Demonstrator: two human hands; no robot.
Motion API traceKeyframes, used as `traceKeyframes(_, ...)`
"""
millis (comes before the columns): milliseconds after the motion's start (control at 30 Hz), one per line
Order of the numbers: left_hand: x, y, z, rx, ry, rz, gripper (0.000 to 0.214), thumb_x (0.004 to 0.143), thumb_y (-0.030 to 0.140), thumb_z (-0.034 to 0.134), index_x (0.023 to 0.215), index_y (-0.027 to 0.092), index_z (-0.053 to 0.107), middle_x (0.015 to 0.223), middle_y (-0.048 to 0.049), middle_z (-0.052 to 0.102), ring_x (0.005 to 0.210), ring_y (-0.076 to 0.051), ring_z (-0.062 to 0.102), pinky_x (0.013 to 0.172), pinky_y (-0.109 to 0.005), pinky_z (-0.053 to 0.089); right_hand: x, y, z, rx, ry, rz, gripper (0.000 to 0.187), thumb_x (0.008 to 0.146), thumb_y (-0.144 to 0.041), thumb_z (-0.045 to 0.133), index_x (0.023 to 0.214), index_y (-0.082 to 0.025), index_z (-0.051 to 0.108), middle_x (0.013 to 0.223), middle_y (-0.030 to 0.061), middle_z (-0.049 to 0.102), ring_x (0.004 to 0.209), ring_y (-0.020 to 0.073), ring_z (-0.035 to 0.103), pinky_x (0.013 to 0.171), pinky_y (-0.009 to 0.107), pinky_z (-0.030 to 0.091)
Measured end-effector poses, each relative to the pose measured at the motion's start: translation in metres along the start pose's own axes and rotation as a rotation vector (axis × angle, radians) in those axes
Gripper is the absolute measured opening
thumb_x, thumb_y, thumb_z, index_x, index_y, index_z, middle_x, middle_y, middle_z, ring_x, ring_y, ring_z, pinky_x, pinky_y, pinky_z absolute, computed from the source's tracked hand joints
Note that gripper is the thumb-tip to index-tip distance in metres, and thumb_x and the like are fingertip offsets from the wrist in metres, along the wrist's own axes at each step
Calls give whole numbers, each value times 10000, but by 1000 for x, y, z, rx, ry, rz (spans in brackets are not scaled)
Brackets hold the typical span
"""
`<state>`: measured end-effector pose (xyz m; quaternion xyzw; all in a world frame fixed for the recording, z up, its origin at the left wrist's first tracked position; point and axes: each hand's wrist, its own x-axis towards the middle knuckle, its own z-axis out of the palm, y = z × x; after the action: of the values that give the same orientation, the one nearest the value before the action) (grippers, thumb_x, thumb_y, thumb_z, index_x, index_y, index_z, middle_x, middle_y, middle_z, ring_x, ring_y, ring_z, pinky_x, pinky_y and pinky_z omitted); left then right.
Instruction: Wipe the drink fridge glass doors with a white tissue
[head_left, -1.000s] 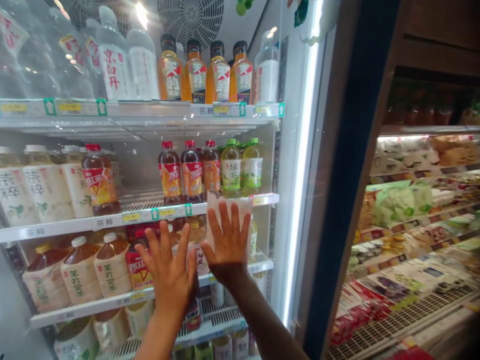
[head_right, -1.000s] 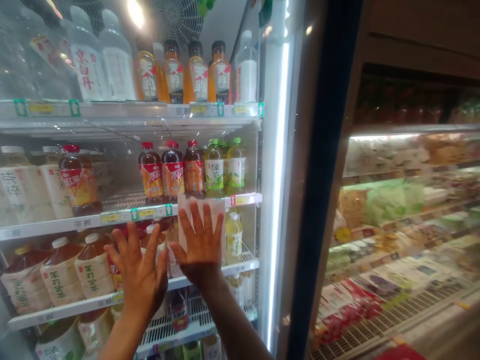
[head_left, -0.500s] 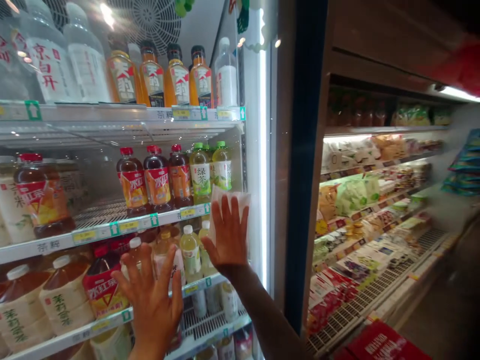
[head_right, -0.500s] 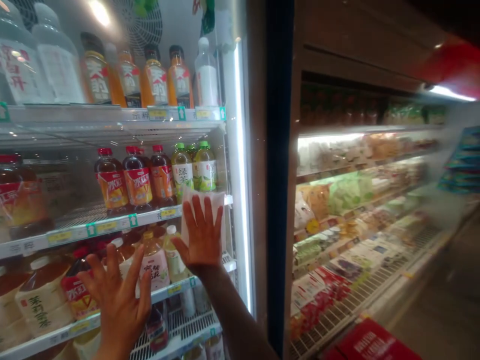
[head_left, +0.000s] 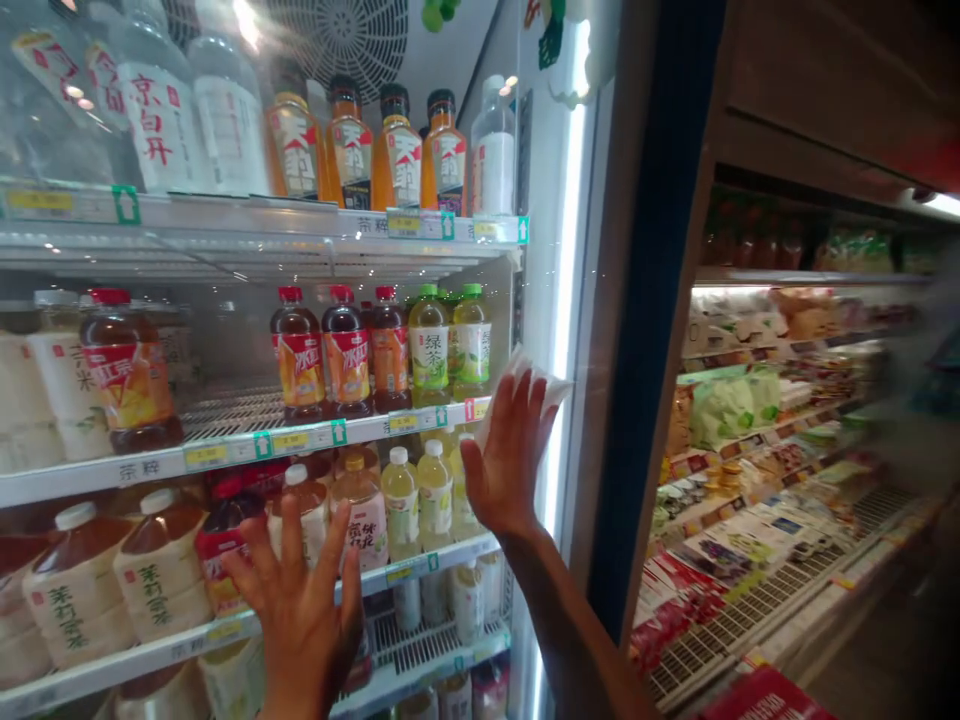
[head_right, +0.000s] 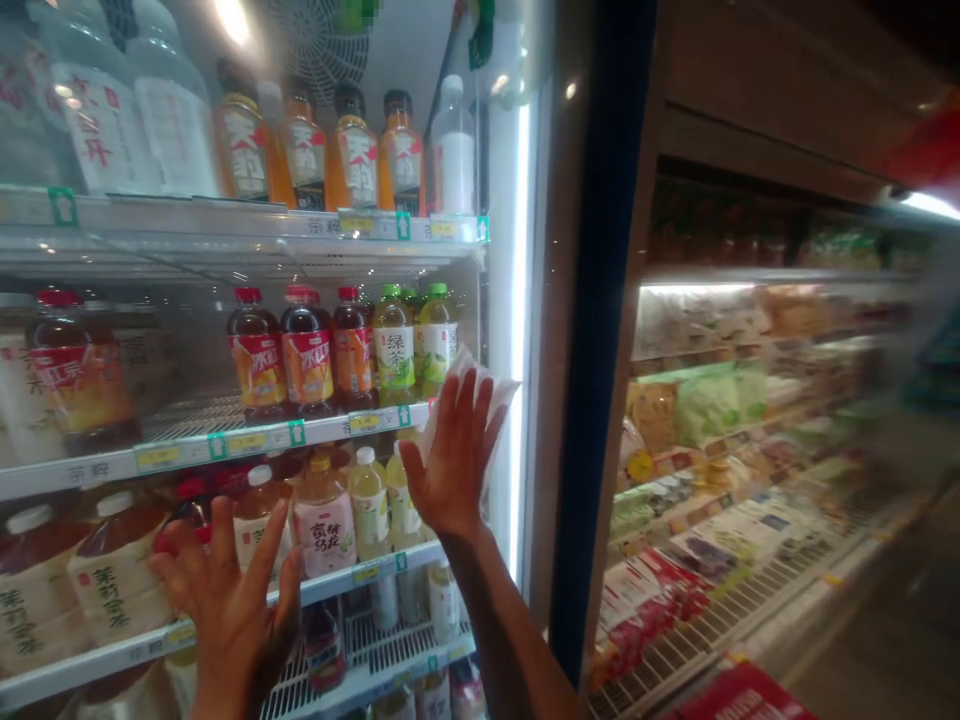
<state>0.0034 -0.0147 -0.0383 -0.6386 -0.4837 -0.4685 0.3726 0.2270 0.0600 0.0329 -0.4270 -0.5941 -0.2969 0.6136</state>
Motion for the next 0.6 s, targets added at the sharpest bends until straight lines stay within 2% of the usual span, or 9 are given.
traceKeyframes(67,-4,-15,-6,14,8,-22,900,905,229,659,1621,423,149,1753,-54,-22,1606,-389,-106,1183,-855,34,-19,-35,10,8,-18,-6,818,1033,-660,158,1675,-198,-52,1749,155,83,1615,394,-4,1202,815,105)
traceKeyframes(167,-12,-42,-18,29,19,-55,901,905,191,656,1621,420,158,1754,-42,-4,1608,-380,-83,1220,-809,17,-101,-89,29,-12,-142,-128,862,1025,-690,155,1676,-143,18,1742,166,131,1618,383,9,1243,756,93)
traceKeyframes(233,-17,-62,-27,31,28,-87,901,905,164,654,1619,425,171,1755,-31,9,1611,-369,-67,1245,-769,-4,-154,-116,39,-21,-191,-189,837,1047,-646,196,1670,-111,33,1745,164,114,1620,369,-4,1262,719,60)
traceKeyframes(300,-22,-81,-37,43,30,-107,898,904,143,649,1617,423,181,1756,-30,12,1613,-363,-60,1257,-748,-11,-177,-135,45,-27,-195,-181,780,1070,-569,235,1669,-115,24,1752,145,80,1621,351,-26,1272,692,30)
traceKeyframes(367,-25,-99,-46,67,23,-107,893,905,150,652,1620,408,183,1756,-41,5,1614,-363,-66,1256,-748,-10,-161,-152,49,-29,-204,-165,768,1073,-560,231,1670,-119,34,1751,146,91,1620,365,-22,1263,708,52)
traceKeyframes(533,-26,-140,-67,101,12,-143,865,920,167,632,1622,394,179,1754,-65,0,1614,-368,-73,1232,-795,36,-56,-202,61,-33,-65,-184,799,1061,-612,182,1671,-110,61,1697,202,270,1594,444,125,1193,792,192)
traceKeyframes(600,-28,-157,-75,107,15,-158,861,921,157,625,1621,393,182,1753,-74,12,1614,-376,-58,1222,-813,59,-49,-218,66,-45,-48,-162,785,1068,-580,217,1670,-103,48,1697,214,262,1580,463,171,1185,797,205)
